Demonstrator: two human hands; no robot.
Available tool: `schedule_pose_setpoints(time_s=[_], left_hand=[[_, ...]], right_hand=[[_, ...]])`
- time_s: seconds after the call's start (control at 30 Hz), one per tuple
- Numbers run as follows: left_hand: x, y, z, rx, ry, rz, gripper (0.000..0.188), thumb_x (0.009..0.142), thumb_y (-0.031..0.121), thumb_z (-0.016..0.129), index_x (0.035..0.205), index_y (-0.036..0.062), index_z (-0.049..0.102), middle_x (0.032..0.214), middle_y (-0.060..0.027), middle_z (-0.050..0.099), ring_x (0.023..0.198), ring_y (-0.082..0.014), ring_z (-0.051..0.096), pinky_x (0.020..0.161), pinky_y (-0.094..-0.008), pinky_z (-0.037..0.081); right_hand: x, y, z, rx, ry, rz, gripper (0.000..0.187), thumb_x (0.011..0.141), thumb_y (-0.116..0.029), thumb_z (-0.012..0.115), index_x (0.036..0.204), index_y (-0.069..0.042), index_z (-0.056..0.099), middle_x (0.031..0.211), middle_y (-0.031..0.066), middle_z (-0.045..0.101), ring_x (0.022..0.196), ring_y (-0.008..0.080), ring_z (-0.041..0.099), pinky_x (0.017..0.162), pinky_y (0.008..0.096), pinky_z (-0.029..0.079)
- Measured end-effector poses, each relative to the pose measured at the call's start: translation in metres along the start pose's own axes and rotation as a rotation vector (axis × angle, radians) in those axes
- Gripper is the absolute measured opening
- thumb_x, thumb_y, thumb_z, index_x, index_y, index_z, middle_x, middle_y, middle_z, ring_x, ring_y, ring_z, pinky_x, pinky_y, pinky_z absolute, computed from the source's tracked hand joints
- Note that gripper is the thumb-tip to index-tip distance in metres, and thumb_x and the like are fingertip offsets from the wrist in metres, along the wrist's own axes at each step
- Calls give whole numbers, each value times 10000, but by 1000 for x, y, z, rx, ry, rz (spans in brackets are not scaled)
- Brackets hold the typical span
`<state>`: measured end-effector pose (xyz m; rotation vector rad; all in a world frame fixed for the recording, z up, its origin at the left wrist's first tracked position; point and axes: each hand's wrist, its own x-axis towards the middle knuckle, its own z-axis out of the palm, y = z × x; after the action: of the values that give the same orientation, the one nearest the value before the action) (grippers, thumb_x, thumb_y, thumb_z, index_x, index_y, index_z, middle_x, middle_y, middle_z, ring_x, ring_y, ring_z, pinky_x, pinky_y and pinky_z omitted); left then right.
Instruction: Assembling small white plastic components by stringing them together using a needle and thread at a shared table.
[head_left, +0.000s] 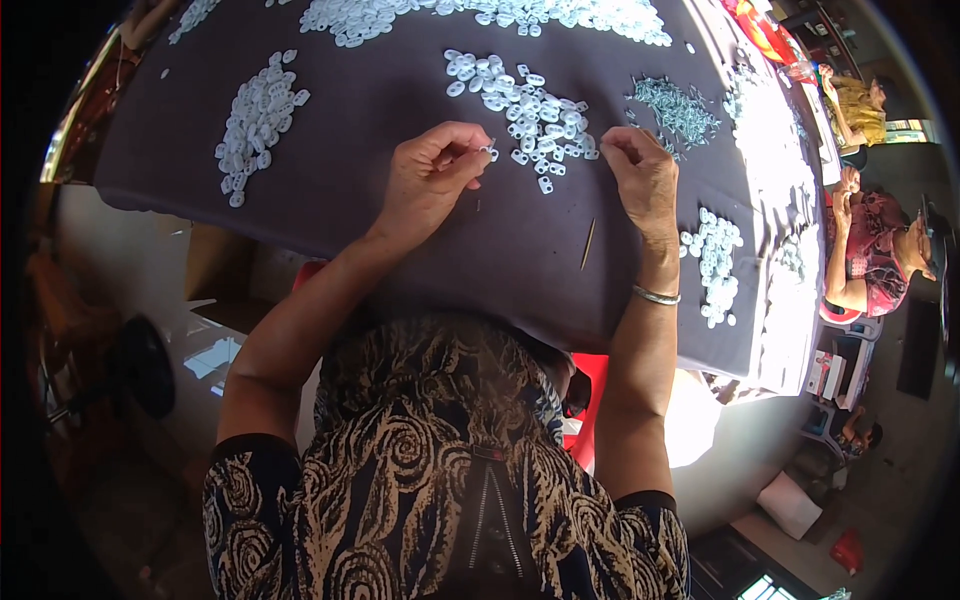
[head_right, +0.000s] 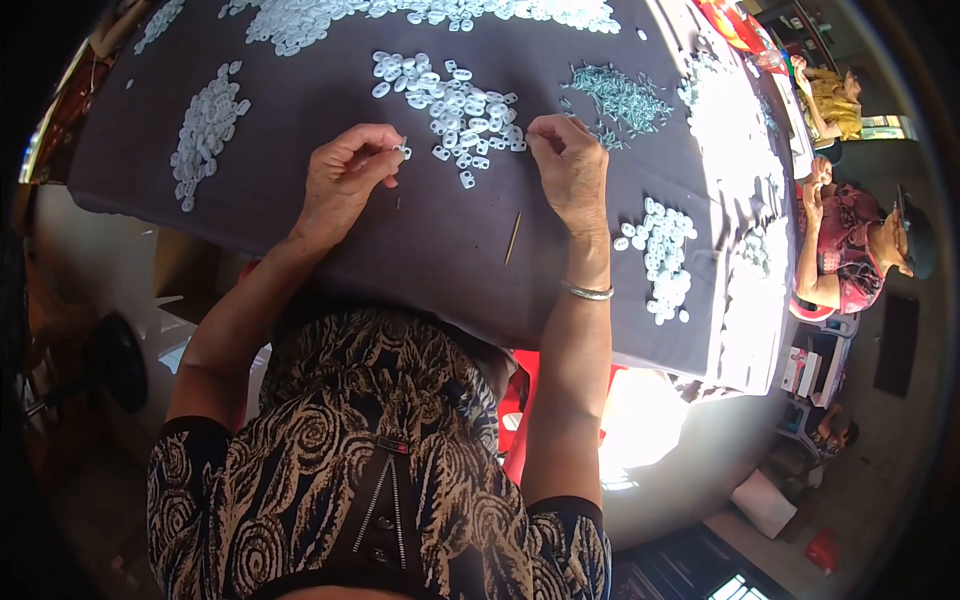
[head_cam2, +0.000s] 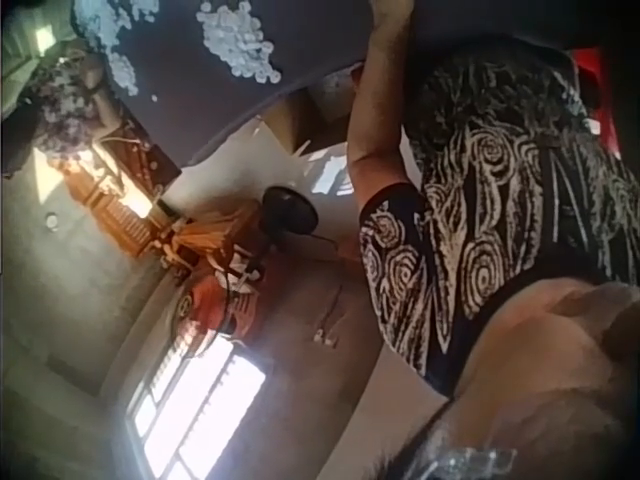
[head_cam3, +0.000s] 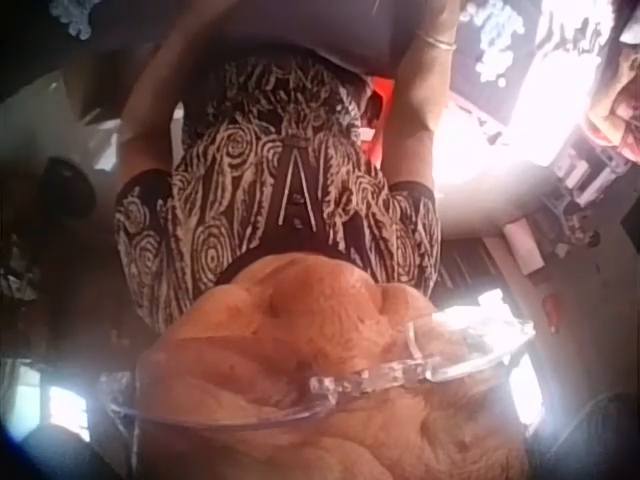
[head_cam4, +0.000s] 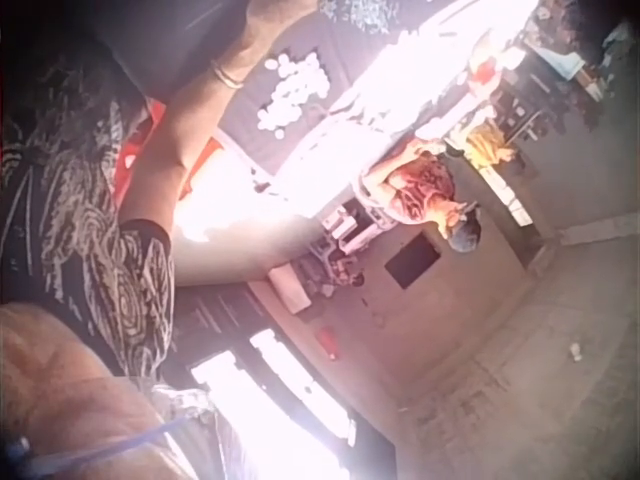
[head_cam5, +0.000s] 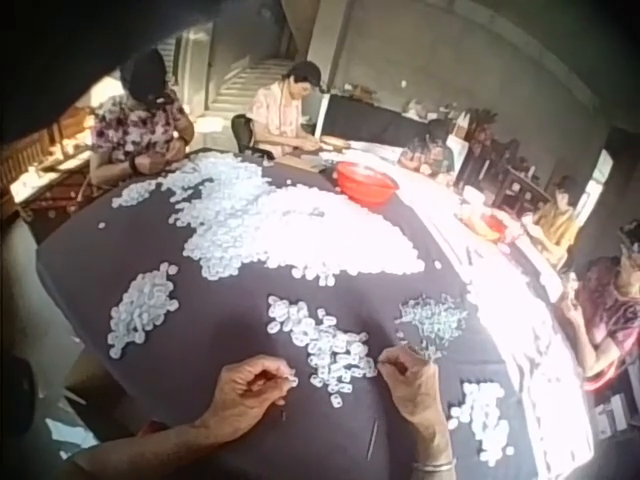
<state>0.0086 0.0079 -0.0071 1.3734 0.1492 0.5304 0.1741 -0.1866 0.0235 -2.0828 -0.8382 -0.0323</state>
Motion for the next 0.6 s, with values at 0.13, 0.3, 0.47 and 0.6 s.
schedule_pose_setpoints(time_s=[0.13, 0.3, 0.47, 0.6], left_hand=[[0, -1, 0, 7, 7, -22, 130, 846, -35, 628, 954, 38, 635, 931, -18, 607, 765, -62, 559, 618, -214, 494], [-2, 0, -1, 16, 4, -26, 131, 844, -36, 631, 949, 44, 639, 931, -16, 607, 766, -59, 559, 619, -211, 495], [-1, -2, 0, 27, 4, -1, 117, 855, -12, 627, 957, 44, 636, 914, 5, 606, 750, -36, 544, 613, -198, 494], [1, -1, 0, 23, -3, -7, 122, 845, -30, 631, 944, 40, 640, 934, -13, 608, 764, -53, 553, 615, -206, 498]], right_hand=[[0, 7, 6, -11, 62, -100, 124, 819, -17, 638, 940, 4, 657, 814, 45, 632, 678, 101, 583, 643, 246, 469], [2, -1, 18, -168, 17, -115, 158, 784, -35, 670, 935, 5, 649, 808, 85, 628, 660, 117, 582, 618, 268, 472], [-2, -8, 16, -124, -55, -69, 148, 752, -38, 698, 882, -2, 637, 726, 36, 584, 638, 82, 540, 603, 244, 450], [-5, -19, 10, 14, -70, 60, 93, 768, -24, 693, 830, -19, 624, 676, -30, 545, 641, 35, 487, 589, 203, 418]])
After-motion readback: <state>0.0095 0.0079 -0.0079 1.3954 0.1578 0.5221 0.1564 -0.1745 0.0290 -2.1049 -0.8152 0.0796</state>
